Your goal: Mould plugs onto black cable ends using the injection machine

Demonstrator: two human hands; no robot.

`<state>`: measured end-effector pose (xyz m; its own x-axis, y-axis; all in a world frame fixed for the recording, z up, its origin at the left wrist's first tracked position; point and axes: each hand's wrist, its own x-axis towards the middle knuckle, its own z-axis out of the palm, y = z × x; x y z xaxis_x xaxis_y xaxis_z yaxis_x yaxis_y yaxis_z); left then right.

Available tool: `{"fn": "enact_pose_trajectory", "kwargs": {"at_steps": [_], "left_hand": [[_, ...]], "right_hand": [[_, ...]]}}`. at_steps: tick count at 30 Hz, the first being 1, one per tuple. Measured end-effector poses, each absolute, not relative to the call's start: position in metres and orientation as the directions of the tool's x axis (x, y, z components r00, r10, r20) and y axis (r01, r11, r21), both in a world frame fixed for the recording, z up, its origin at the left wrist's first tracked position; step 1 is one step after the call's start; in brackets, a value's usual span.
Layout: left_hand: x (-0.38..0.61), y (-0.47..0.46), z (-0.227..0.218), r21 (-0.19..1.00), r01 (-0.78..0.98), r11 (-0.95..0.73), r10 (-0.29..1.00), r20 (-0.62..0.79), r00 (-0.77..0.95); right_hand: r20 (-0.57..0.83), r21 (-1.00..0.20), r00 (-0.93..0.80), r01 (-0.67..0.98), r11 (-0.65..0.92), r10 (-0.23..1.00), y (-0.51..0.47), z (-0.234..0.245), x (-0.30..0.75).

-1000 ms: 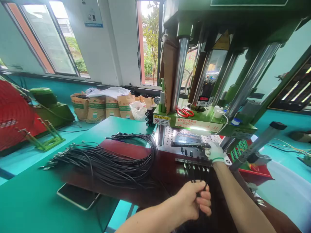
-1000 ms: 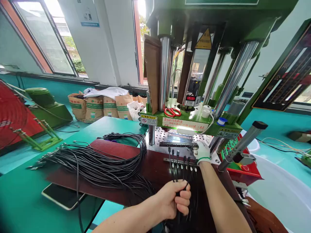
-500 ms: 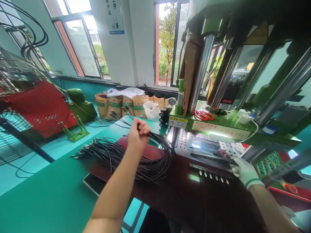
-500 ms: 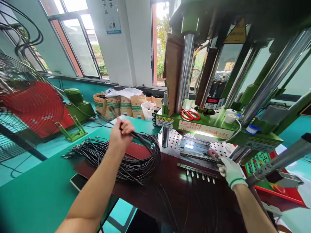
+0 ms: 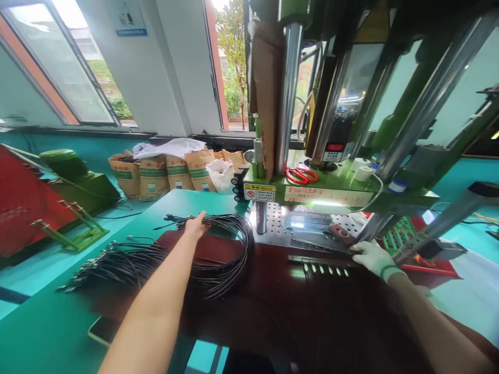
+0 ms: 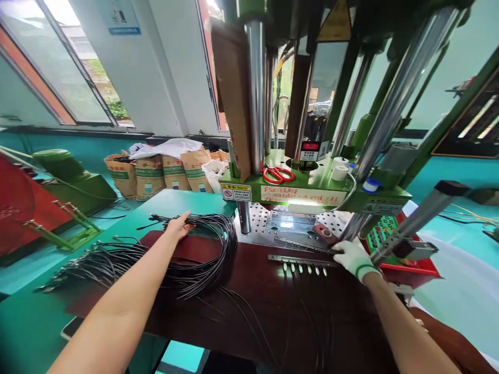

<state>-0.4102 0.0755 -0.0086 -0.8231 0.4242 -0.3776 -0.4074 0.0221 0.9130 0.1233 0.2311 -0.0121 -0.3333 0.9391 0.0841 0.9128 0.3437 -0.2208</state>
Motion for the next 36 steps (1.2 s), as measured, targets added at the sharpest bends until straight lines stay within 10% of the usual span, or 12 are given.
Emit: {"fn": "enact_pose_trajectory", "kwargs": {"at_steps": [8, 13, 18, 30, 36], "left_hand": [[-0.41, 0.055, 0.022, 0.841, -0.266, 0.471, 0.591, -0.525, -0.613], [-0.315, 0.028, 0.054, 0.963, 0.09, 0.252, 0.943, -0.223, -0.247], [-0.191, -0.001, 0.052, 0.917, 0.306, 0.256, 0.886, -0.349, 0.305], [-0.104, 0.009, 0.003, 0.746, -0.444, 0.497, 0.868, -0.43, 0.25], [-0.084, 0.051, 0.001, 0.648, -0.477, 0.593, 0.793, -0.369, 0.485]], "right_hand": [[0.05, -0.031, -0.472, 0.88, 0.473, 0.88, 0.196, 0.014, 0.114], [-0.115, 0.052, -0.669, 0.734, 0.677, 0.734, 0.168, 0.013, 0.107], [-0.186, 0.096, -0.631, 0.751, 0.653, 0.753, 0.165, 0.018, 0.095], [-0.147, -0.061, -0.492, 0.87, 0.489, 0.858, 0.196, 0.056, 0.089], [-0.048, -0.233, -0.413, 0.89, 0.392, 0.909, 0.233, 0.068, 0.072]]}}
